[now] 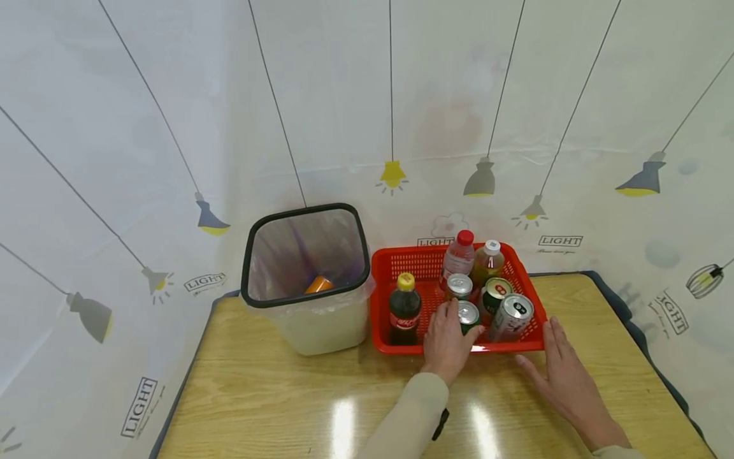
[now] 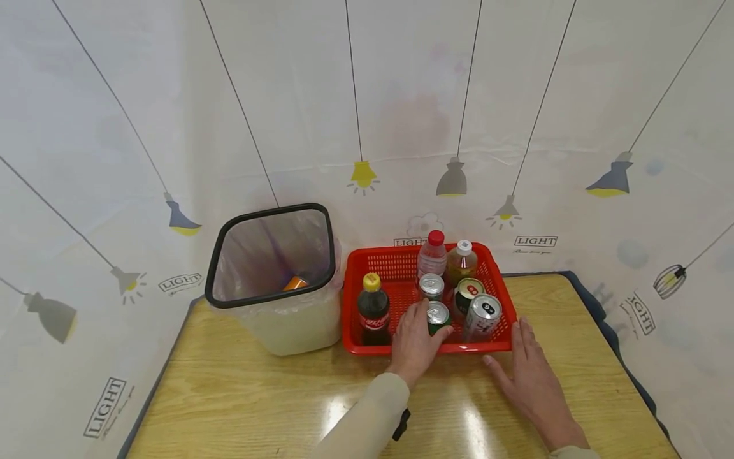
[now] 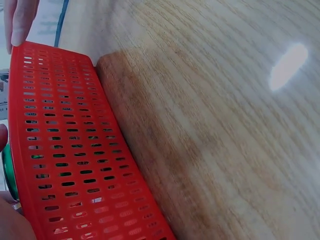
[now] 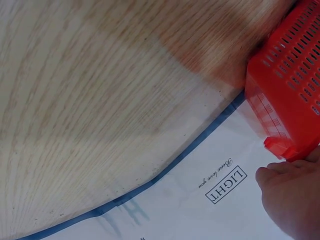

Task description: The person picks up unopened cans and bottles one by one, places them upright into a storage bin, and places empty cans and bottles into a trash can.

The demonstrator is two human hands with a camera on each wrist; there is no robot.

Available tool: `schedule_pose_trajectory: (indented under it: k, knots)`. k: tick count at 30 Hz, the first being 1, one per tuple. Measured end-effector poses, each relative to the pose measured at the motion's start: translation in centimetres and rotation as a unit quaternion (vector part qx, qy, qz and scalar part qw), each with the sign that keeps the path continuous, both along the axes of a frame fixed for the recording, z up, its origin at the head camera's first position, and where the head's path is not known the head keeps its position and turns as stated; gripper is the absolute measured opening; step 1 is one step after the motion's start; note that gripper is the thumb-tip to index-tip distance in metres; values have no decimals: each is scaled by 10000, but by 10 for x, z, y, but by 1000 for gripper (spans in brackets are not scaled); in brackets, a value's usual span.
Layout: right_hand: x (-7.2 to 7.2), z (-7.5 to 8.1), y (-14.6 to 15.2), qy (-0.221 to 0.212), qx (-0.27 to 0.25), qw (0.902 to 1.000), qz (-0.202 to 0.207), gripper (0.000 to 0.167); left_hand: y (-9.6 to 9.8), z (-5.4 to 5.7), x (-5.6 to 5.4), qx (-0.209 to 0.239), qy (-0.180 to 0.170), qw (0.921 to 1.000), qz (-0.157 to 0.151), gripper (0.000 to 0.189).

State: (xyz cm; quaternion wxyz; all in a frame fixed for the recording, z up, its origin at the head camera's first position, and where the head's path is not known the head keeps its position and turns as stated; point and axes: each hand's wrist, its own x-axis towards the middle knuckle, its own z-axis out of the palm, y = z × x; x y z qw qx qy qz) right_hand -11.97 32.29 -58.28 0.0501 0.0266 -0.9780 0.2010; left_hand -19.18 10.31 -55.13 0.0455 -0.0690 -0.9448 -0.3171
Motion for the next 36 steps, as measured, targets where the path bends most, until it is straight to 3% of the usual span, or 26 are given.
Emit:
schedule_pose_trajectory:
  k: [10,20,23,29,36]
  knots:
    - [-6,-4,-1,-48,-23,10000,-47,101,-16,-4,3,557,10,9956,-756,71]
    - [-12,-5,1,-223,-59,9997,-43,103,-48,-14,17,129,940,9858,-1385,65]
    - [-13,-4,2,-249,-38,9997,-45,103,-59,-19,22,-32,1365,9762,-1683,64]
    - [-13,-5,3,-205,-45,9998,-19,102,-80,-22,32,-347,2222,9492,-2200,63]
    - [-14,-3,4,-302,-59,9995,-25,103,-109,-17,48,-836,3068,9191,-2326,60]
